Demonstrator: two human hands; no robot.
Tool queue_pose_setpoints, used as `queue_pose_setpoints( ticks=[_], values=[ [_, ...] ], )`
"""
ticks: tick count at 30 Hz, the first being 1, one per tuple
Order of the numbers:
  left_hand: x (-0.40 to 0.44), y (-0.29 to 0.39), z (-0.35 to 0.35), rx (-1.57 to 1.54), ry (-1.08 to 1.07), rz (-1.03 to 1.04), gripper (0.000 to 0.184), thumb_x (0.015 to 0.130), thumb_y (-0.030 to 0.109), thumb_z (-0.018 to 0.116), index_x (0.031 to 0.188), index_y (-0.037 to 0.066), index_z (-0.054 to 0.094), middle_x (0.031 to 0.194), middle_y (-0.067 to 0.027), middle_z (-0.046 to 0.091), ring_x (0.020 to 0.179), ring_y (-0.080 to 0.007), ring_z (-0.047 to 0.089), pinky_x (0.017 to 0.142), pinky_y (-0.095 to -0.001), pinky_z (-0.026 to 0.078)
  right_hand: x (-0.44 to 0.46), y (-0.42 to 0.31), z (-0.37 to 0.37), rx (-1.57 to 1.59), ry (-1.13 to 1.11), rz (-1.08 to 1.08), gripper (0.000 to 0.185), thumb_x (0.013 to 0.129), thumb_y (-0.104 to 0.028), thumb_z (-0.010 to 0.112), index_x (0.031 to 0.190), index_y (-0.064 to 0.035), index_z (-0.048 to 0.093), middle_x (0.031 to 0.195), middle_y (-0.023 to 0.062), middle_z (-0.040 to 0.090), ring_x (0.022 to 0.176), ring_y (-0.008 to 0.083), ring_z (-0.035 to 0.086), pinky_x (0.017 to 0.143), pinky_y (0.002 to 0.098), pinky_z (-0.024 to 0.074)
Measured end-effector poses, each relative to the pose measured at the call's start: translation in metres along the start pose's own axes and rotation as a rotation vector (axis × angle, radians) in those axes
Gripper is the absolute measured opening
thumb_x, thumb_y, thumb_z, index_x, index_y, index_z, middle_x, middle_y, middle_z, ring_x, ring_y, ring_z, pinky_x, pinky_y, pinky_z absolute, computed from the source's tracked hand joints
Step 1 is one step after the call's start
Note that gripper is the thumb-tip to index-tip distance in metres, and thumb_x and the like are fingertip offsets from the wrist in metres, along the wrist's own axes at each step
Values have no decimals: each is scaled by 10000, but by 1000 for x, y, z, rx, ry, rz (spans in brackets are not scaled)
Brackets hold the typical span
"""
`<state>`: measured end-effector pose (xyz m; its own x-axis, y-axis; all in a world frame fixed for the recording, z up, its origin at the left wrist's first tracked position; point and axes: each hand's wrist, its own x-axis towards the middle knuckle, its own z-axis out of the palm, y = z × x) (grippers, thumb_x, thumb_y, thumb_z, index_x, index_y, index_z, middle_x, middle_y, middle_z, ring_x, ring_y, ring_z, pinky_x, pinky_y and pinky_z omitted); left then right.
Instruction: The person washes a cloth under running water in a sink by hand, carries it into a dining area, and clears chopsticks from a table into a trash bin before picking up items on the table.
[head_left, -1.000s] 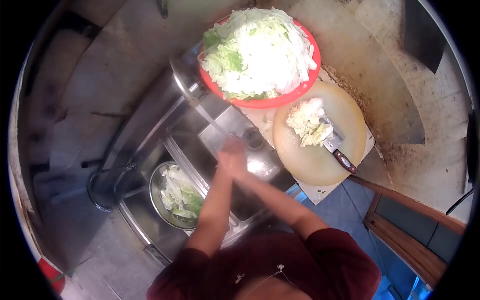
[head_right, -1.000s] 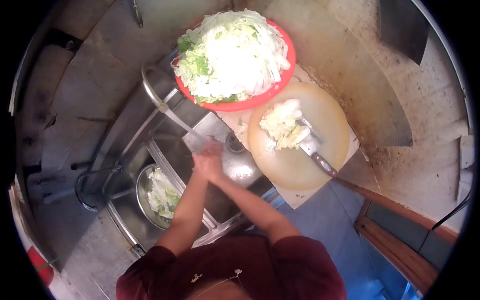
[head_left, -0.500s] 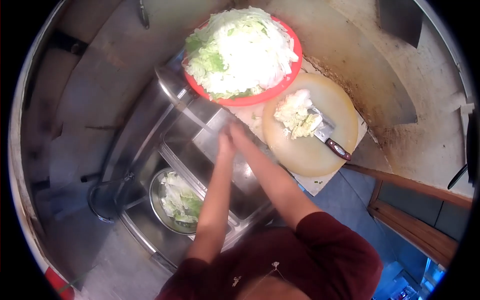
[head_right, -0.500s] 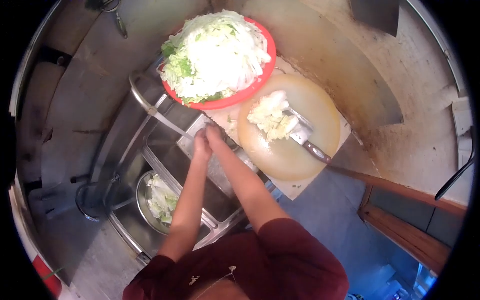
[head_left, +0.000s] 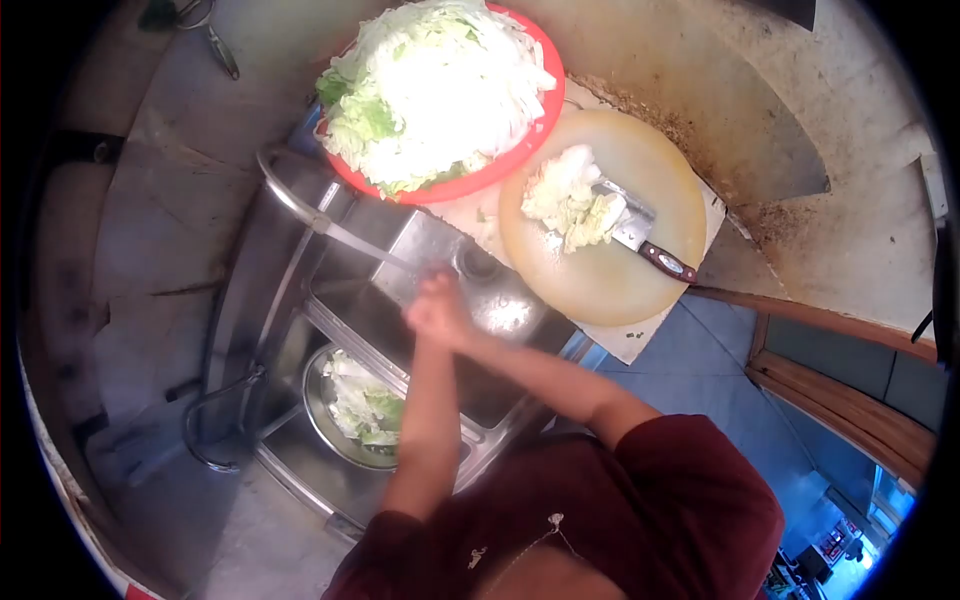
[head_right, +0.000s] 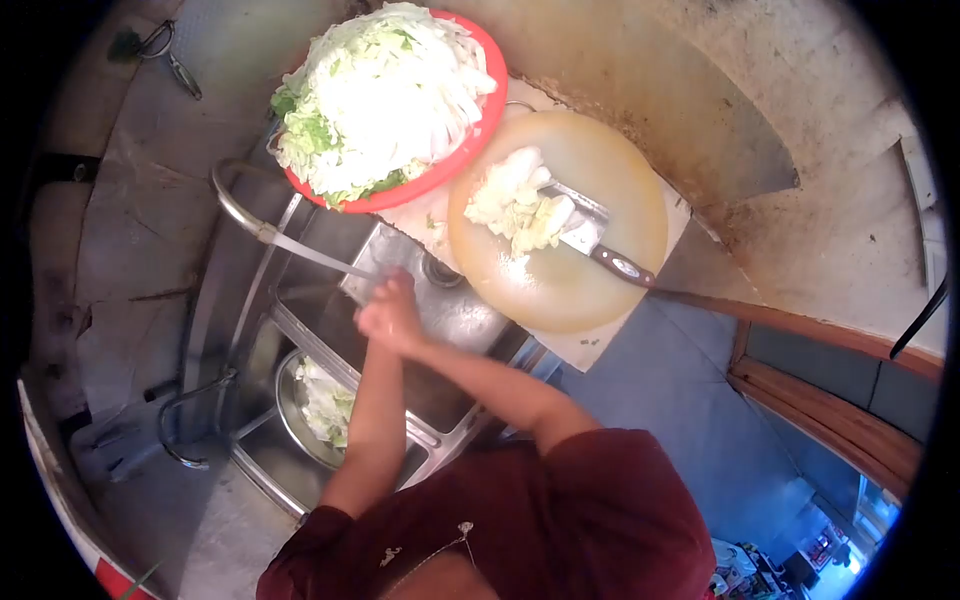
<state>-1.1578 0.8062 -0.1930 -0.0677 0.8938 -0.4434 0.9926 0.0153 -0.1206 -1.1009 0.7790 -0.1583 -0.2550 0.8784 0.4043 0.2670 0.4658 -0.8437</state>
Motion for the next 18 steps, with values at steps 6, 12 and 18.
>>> queue_pose_setpoints(
  ticks=[6, 12, 18],
  values=[
    [31, -8, 67, -2903, -232, 495, 289, 836, 325, 471, 984, 86, 540, 977, -92, 564, 896, -248, 547, 728, -354, 488, 14, 64, 27, -152, -147, 282, 188, 628, -261, 600, 546, -96, 562, 749, 147, 518, 860, 310, 466, 776, 460, 378],
    [26, -20, 68, -2805, -264, -169, 376, 875, 332, 385, 1052, 8, 460, 1085, -150, 500, 949, -288, 526, 816, -379, 447, 10, 19, 5, -124, -3, 182, 215, 673, -259, 558, 563, -74, 566, 720, 166, 570, 799, 300, 560, 771, 402, 457],
    [52, -18, 27, -2530, -32, -568, 518, 918, 367, 282, 1168, -86, 312, 1211, -228, 391, 1000, -328, 503, 872, -397, 432, 18, 130, 19, -184, -263, 643, 298, 829, -277, 471, 991, -51, 576, 903, 174, 599, 804, 319, 585, 711, 421, 457]
  ],
)
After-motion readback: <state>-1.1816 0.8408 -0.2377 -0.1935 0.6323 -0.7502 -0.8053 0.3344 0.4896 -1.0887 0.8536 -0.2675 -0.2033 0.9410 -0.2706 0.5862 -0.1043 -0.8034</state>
